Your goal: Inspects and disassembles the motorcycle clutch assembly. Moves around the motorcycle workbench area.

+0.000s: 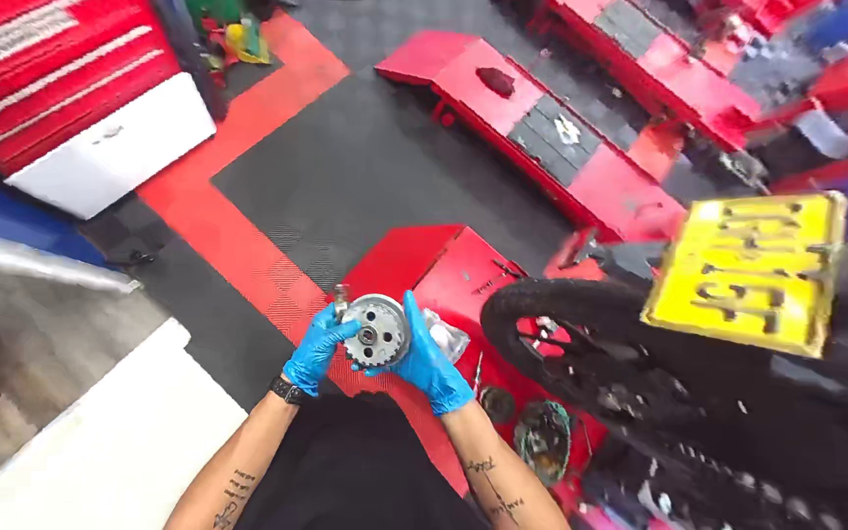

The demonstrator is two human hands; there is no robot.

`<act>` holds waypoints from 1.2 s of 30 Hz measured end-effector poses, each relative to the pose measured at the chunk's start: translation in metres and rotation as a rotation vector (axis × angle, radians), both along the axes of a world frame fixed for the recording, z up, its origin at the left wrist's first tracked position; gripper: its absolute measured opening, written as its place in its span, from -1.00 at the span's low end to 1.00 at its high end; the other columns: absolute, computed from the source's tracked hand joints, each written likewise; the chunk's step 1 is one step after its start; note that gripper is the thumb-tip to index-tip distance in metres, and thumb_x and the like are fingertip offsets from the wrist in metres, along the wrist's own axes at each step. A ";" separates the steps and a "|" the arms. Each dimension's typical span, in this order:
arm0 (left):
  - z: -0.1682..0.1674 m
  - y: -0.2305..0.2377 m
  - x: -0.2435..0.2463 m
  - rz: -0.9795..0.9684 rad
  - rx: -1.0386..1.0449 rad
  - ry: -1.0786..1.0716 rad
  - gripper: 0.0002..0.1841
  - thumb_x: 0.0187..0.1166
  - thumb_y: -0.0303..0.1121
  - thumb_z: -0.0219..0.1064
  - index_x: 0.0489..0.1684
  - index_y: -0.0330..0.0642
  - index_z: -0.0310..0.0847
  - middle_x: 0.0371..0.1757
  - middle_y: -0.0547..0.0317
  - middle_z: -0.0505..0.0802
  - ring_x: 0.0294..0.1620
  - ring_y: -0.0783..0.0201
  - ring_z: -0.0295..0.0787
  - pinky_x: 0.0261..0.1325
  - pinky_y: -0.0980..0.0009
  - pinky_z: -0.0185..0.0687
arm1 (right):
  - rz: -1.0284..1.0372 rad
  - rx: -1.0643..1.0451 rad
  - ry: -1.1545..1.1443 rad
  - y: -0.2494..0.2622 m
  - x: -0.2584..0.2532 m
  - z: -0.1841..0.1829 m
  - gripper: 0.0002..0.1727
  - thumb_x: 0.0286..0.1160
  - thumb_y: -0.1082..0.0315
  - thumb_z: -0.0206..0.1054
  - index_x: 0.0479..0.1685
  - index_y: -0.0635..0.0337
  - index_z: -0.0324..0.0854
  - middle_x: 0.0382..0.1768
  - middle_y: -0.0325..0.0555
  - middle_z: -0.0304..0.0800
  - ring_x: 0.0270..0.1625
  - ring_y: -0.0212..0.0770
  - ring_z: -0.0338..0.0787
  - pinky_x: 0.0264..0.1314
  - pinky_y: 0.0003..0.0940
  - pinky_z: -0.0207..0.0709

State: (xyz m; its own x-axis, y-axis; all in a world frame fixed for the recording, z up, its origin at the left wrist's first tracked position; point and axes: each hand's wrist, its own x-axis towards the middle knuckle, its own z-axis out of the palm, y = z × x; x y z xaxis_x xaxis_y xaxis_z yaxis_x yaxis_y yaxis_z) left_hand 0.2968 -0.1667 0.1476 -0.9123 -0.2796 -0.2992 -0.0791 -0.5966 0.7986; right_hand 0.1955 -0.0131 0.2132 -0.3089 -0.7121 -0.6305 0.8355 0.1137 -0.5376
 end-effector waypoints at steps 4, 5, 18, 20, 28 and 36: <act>-0.010 0.000 -0.029 -0.116 0.051 -0.034 -0.47 0.44 -0.30 0.43 0.36 -0.33 0.41 0.04 0.09 0.86 0.04 0.25 0.85 0.15 0.23 0.83 | -0.223 0.176 0.111 0.011 0.004 -0.022 -0.10 0.66 -0.51 -0.43 0.62 -0.11 0.39 0.16 0.14 0.80 -0.02 0.11 0.88 -0.25 0.04 0.81; -0.014 0.002 -0.033 -0.157 0.083 -0.034 -0.45 0.43 -0.24 0.46 0.34 -0.29 0.42 0.03 0.12 0.86 0.03 0.27 0.86 0.13 0.25 0.83 | -0.268 0.202 0.100 0.015 0.007 -0.029 -0.08 0.66 -0.52 -0.45 0.62 -0.09 0.40 0.15 0.16 0.80 -0.03 0.12 0.88 -0.26 0.04 0.81; 0.002 0.122 -0.069 -0.247 -0.077 -0.084 -0.52 0.31 -0.48 0.53 0.17 -0.44 0.45 -0.10 -0.03 0.85 -0.07 0.23 0.87 0.09 0.28 0.84 | -0.448 0.732 1.481 0.131 0.064 -0.007 -0.82 0.38 0.31 0.50 -0.11 0.14 0.87 -0.01 -0.04 0.83 0.19 -0.18 0.75 0.31 -0.27 0.63; 0.010 0.139 -0.067 -0.258 -0.099 -0.090 -0.51 0.30 -0.48 0.54 0.16 -0.43 0.44 -0.11 -0.04 0.84 -0.08 0.22 0.86 0.07 0.29 0.84 | -0.366 0.806 1.539 0.138 0.067 -0.014 -0.79 0.39 0.29 0.50 -0.05 0.09 0.89 -0.02 -0.01 0.81 0.18 -0.13 0.74 0.33 -0.25 0.59; 0.045 0.191 -0.058 -0.251 -0.215 -0.064 -0.32 0.24 -0.41 0.59 0.35 -0.47 0.36 0.05 -0.09 0.81 0.07 0.24 0.83 0.21 0.34 0.79 | -0.589 0.727 1.734 0.182 0.076 -0.018 -0.86 0.45 0.34 0.51 -0.13 0.15 0.90 -0.09 0.07 0.82 0.10 -0.14 0.78 0.28 -0.36 0.64; 0.058 0.219 -0.053 -0.203 -0.370 -0.033 -0.34 0.16 -0.35 0.64 0.22 -0.42 0.40 -0.08 0.01 0.77 -0.06 0.30 0.81 0.07 0.38 0.80 | -0.756 0.633 1.675 0.201 0.084 -0.017 -0.89 0.43 0.46 0.49 -0.16 0.25 0.89 0.10 0.17 0.84 0.27 -0.08 0.80 0.41 -0.31 0.67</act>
State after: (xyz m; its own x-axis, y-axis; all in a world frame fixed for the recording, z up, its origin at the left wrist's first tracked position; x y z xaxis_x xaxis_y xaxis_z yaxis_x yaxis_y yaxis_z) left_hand 0.2437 0.0519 0.2057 -0.9516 -0.1889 -0.2423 -0.1947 -0.2394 0.9512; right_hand 0.2799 0.1878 0.1960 -0.8599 0.0112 0.5103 -0.4373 0.4996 -0.7478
